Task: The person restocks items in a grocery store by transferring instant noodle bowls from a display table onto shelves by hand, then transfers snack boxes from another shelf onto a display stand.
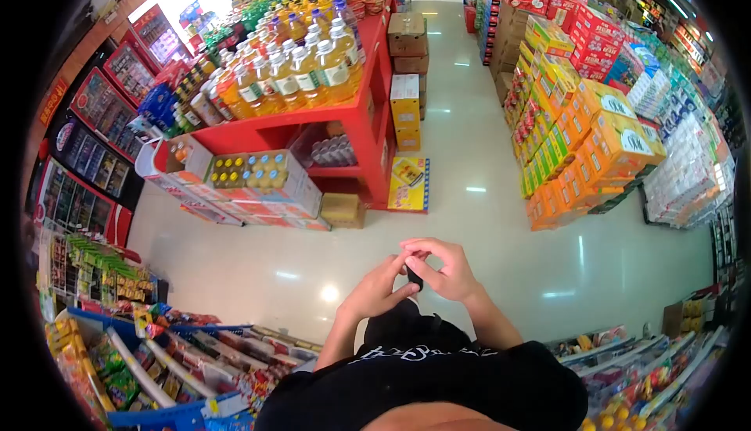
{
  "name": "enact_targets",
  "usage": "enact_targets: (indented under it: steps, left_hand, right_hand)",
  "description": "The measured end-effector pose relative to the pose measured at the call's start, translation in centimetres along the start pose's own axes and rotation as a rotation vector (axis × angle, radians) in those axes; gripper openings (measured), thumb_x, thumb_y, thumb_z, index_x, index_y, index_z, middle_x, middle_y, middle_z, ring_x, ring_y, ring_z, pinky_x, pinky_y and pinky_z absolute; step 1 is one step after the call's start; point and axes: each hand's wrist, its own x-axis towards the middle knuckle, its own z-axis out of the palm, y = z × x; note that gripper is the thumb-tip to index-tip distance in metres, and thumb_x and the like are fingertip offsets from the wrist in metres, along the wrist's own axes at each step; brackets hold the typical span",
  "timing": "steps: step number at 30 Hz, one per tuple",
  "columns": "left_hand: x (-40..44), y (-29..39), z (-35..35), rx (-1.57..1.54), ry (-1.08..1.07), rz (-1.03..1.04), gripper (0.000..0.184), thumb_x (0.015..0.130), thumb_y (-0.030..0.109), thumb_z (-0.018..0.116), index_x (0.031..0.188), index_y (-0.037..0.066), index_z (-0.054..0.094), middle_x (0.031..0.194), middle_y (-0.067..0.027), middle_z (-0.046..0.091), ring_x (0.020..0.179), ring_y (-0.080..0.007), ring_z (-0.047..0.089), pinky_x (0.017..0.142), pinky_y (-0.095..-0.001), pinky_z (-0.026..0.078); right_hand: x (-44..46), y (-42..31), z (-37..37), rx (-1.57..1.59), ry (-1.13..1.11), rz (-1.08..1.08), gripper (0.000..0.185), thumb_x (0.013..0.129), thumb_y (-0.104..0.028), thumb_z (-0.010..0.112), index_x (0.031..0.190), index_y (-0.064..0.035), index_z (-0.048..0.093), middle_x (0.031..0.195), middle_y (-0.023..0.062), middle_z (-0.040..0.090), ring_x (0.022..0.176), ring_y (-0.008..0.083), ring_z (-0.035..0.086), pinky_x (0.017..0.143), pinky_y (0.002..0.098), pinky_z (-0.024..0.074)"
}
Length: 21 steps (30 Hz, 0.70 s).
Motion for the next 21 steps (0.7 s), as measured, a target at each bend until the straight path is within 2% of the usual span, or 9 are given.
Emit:
enact_targets:
  steps: [1,3,6,9,10,14,16,19,21]
  left_hand:
    - [2.5,-1.4,-0.3,0.035,-0.063,-0.061,0.070,0.096,0.033,0.071,0.151,0.002,0.040,0.129,-0.0242,0.061,0.115,-0.0382,0.063,0.097,-0.0465,0.051]
    - [8.0,-4.1,-1.5,0.113,-0.194,-0.179,0.069,0.098,0.040,0.068,0.149,0.001,0.043,0.136,-0.0263,0.059,0.120,-0.0401,0.062,0.100,-0.0475,0.051]
    - [17.9,-9.3,-3.8,0.494,-0.631,-0.506,0.077,0.096,0.055,0.062,0.146,-0.001,0.045,0.135,-0.0290,0.059,0.117,-0.0443,0.063,0.097,-0.0509,0.051]
    - [28.0,-12.6,-5.1,0.632,-0.450,-0.370,0.079,0.094,0.060,0.061,0.143,-0.001,0.049,0.135,-0.0286,0.059,0.118,-0.0459,0.061,0.098,-0.0527,0.050]
    - [31.3,-11.6,-6.4,0.612,-0.363,-0.230,0.075,0.095,0.057,0.062,0.142,-0.001,0.049,0.135,-0.0276,0.059,0.118,-0.0451,0.061,0.098,-0.0524,0.050]
    - [44.0,-11.1,-8.3,0.512,-0.281,-0.018,0.071,0.097,0.052,0.061,0.143,-0.001,0.048,0.135,-0.0262,0.059,0.121,-0.0434,0.060,0.101,-0.0517,0.048]
    - [48.7,-11.6,-8.9,0.482,-0.254,0.107,0.069,0.096,0.049,0.063,0.142,0.000,0.050,0.135,-0.0262,0.059,0.124,-0.0428,0.059,0.104,-0.0517,0.047]
    - [55.1,-11.8,-10.2,0.315,-0.325,0.127,0.070,0.099,0.049,0.060,0.146,0.000,0.045,0.135,-0.0253,0.059,0.123,-0.0426,0.058,0.102,-0.0499,0.047]
    - [59.0,-14.5,-9.7,0.314,-0.363,0.032,0.071,0.098,0.050,0.060,0.146,0.000,0.046,0.136,-0.0256,0.059,0.124,-0.0426,0.057,0.103,-0.0495,0.047]
  right_hand:
    - [1.4,1.1,-1.6,-0.010,0.004,0.047,0.020,0.093,-0.002,0.070,0.112,0.0033,0.069,0.115,0.0156,0.073,0.092,0.0188,0.073,0.082,0.0316,0.0577]
    - [4.9,4.1,-5.0,-0.068,0.036,0.051,0.023,0.093,-0.006,0.070,0.115,0.0029,0.069,0.112,0.0149,0.074,0.091,0.0191,0.072,0.082,0.0317,0.0573]
    - [10.6,5.9,-10.3,-0.172,0.046,0.089,0.029,0.094,-0.012,0.072,0.119,0.0024,0.068,0.107,0.0144,0.074,0.091,0.0212,0.073,0.082,0.0324,0.0573]
    - [17.2,7.4,-16.5,-0.387,0.032,0.152,0.037,0.093,-0.017,0.074,0.124,0.0018,0.066,0.113,0.0170,0.072,0.098,0.0263,0.072,0.087,0.0359,0.0565]
    - [18.6,7.7,-18.4,-0.467,0.030,0.202,0.040,0.093,-0.020,0.074,0.126,0.0014,0.065,0.116,0.0180,0.071,0.101,0.0289,0.072,0.090,0.0379,0.0559]
    - [23.5,13.4,-26.2,-0.805,-0.041,0.310,0.057,0.094,-0.037,0.072,0.134,0.0022,0.059,0.126,0.0227,0.067,0.116,0.0374,0.066,0.100,0.0440,0.0516]
    - [25.0,16.1,-29.5,-0.770,-0.198,0.514,0.066,0.093,-0.044,0.071,0.136,0.0033,0.057,0.129,0.0244,0.066,0.120,0.0397,0.063,0.103,0.0449,0.0497]
    - [28.4,21.2,-34.2,-0.680,-0.379,0.719,0.074,0.091,-0.051,0.070,0.137,0.0053,0.055,0.132,0.0272,0.064,0.123,0.0422,0.061,0.105,0.0449,0.0484]
    - [31.1,25.0,-37.9,-0.660,-0.429,0.757,0.076,0.091,-0.052,0.069,0.138,0.0062,0.055,0.132,0.0294,0.063,0.124,0.0434,0.060,0.105,0.0450,0.0481]
